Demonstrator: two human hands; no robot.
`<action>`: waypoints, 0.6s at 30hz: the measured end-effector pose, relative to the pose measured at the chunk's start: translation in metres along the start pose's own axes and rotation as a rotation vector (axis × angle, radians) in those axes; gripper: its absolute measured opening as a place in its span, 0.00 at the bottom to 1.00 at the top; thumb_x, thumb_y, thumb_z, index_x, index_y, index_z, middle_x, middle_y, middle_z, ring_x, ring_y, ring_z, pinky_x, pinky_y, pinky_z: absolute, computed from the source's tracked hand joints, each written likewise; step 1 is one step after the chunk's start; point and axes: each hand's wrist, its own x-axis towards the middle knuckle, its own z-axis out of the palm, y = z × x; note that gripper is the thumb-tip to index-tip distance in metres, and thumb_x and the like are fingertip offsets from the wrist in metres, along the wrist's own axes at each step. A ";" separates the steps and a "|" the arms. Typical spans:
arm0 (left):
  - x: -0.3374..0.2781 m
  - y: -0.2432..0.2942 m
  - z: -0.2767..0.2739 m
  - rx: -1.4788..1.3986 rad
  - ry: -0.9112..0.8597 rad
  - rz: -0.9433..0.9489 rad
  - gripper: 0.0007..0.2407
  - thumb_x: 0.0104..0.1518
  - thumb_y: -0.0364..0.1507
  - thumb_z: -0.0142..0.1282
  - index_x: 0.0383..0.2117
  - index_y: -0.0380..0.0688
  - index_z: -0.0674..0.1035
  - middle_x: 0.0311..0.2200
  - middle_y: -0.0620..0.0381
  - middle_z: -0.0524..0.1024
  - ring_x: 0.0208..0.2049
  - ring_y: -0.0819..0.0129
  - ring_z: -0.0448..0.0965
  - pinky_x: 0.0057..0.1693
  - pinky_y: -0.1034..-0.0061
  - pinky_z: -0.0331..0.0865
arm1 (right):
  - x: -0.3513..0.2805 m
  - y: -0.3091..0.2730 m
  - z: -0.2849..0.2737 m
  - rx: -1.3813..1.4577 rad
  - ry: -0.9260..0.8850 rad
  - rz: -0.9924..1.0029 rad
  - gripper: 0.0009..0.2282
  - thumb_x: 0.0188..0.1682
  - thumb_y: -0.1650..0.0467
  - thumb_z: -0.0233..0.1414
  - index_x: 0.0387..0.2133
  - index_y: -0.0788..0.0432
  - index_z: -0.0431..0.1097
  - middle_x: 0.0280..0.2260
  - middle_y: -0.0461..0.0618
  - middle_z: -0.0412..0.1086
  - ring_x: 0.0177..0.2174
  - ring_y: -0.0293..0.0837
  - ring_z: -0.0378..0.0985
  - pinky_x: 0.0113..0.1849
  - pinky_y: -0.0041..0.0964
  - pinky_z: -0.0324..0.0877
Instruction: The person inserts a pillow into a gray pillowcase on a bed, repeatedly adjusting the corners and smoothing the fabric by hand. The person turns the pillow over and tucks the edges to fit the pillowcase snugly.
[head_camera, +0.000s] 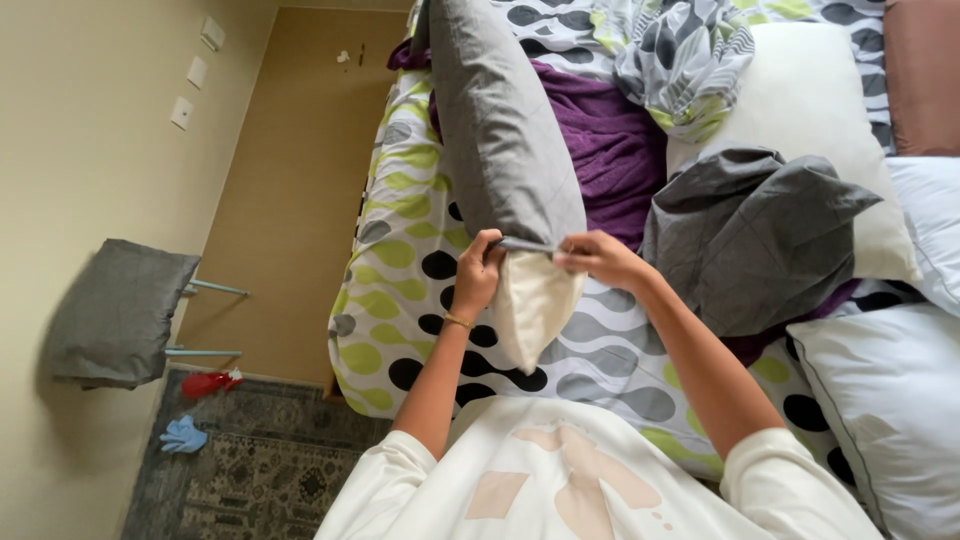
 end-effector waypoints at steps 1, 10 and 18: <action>-0.004 0.001 -0.001 0.001 0.006 -0.004 0.04 0.67 0.25 0.51 0.43 0.50 0.77 0.34 0.51 0.79 0.42 0.55 0.82 0.51 0.58 0.76 | -0.008 -0.010 -0.001 0.000 -0.007 -0.001 0.07 0.49 0.66 0.59 0.28 0.58 0.74 0.19 0.49 0.73 0.24 0.43 0.71 0.32 0.44 0.67; -0.031 0.052 -0.001 -0.170 -0.152 -0.090 0.05 0.66 0.23 0.51 0.42 0.50 0.77 0.31 0.61 0.74 0.39 0.76 0.72 0.52 0.66 0.72 | -0.063 -0.004 0.043 -0.020 0.482 -0.154 0.05 0.48 0.74 0.62 0.36 0.54 0.80 0.31 0.46 0.79 0.35 0.40 0.82 0.41 0.39 0.74; -0.046 0.044 -0.014 -0.223 -0.225 -0.122 0.05 0.67 0.21 0.48 0.42 0.47 0.76 0.25 0.60 0.68 0.31 0.72 0.67 0.47 0.67 0.72 | -0.083 0.025 0.084 0.463 0.417 -0.004 0.06 0.51 0.78 0.55 0.41 0.65 0.75 0.23 0.43 0.68 0.26 0.32 0.67 0.31 0.29 0.70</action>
